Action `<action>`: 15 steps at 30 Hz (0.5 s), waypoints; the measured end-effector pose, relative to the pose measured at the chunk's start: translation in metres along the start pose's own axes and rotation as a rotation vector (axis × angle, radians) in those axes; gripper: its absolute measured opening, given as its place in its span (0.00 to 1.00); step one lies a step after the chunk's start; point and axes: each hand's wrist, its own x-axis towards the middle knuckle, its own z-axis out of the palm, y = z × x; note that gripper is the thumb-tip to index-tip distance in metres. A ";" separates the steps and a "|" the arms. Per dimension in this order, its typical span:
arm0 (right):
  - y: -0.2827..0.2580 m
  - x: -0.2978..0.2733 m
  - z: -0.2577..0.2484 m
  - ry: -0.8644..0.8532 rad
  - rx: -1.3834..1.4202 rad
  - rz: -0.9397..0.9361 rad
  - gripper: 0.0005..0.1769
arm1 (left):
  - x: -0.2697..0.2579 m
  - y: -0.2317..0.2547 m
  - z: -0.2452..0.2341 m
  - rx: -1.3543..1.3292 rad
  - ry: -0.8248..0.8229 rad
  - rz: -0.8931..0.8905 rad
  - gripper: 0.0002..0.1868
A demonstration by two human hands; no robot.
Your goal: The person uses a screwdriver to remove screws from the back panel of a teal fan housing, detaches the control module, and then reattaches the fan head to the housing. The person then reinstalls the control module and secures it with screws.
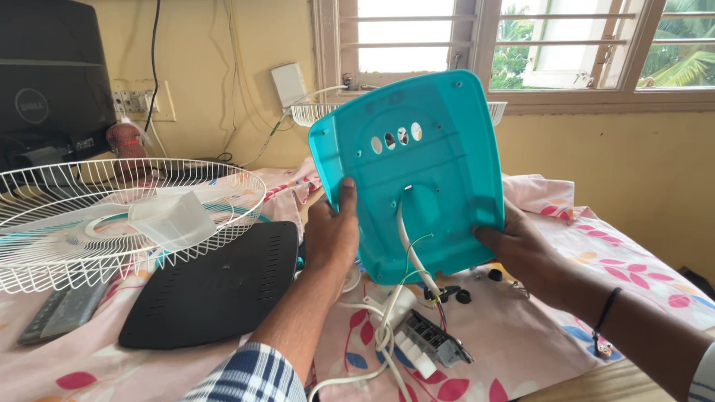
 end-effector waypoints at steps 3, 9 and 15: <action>0.000 0.000 0.007 0.061 -0.001 0.069 0.24 | -0.004 -0.001 0.000 -0.011 0.021 0.016 0.28; 0.008 -0.007 0.007 0.112 -0.076 0.099 0.21 | -0.012 0.000 -0.010 0.150 0.051 0.147 0.21; 0.000 -0.010 0.008 0.116 -0.129 0.094 0.23 | -0.015 0.002 -0.035 0.154 -0.007 0.251 0.22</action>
